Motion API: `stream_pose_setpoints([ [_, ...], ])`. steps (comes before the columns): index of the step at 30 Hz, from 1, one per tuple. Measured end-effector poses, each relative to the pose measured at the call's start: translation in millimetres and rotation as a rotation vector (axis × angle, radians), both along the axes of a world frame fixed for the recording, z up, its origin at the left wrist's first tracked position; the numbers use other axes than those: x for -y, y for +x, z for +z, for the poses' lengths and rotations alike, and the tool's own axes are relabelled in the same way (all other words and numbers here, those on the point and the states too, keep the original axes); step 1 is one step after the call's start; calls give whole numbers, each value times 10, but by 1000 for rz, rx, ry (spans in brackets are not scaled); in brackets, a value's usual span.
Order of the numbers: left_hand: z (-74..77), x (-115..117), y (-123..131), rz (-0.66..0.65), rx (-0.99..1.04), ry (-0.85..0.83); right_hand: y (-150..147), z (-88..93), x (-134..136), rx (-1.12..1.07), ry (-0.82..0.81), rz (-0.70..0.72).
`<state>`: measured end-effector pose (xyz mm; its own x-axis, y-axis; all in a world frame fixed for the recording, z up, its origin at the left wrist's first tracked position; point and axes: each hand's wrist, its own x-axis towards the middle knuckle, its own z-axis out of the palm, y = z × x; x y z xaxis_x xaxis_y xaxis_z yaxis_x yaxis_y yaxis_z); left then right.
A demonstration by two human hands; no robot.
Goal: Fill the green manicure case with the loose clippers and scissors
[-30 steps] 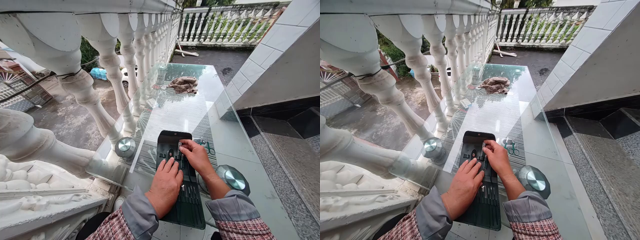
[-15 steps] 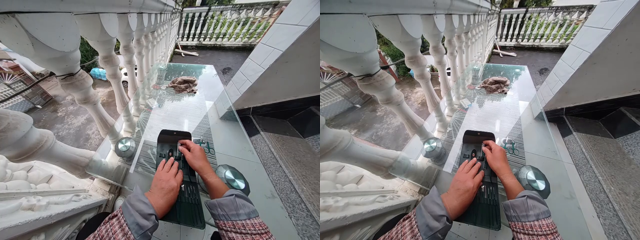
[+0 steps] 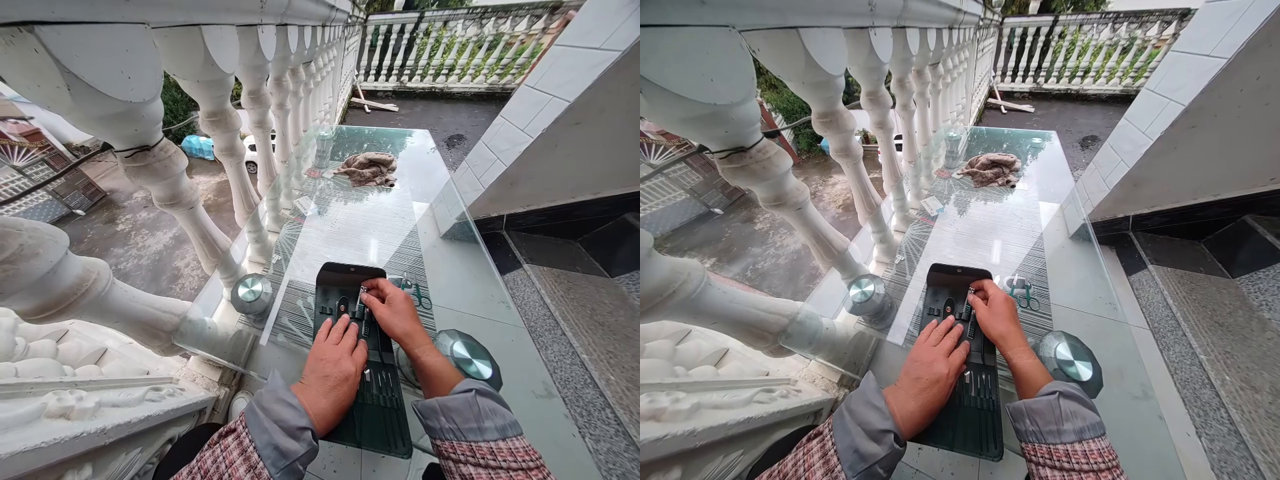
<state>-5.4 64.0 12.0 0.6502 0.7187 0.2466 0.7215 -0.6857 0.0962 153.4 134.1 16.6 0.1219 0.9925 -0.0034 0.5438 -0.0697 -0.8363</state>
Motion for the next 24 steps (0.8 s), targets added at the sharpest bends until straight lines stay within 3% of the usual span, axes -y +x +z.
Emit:
stream_pose_setpoints([
  [5, 7, 2, 0, 0, 3, -6, 6, 49, 13, 94, 17, 96],
  [11, 9, -2, 9, 2, -16, -24, 12, 12, 33, 315, 193, 233],
  [20, 30, 7, 8, 13, -7, -22, 37, 55, 78, 255, 260, 230],
  [24, 23, 12, 12, 15, 0, -9, 206, 133, 153, 230, 296, 82],
])
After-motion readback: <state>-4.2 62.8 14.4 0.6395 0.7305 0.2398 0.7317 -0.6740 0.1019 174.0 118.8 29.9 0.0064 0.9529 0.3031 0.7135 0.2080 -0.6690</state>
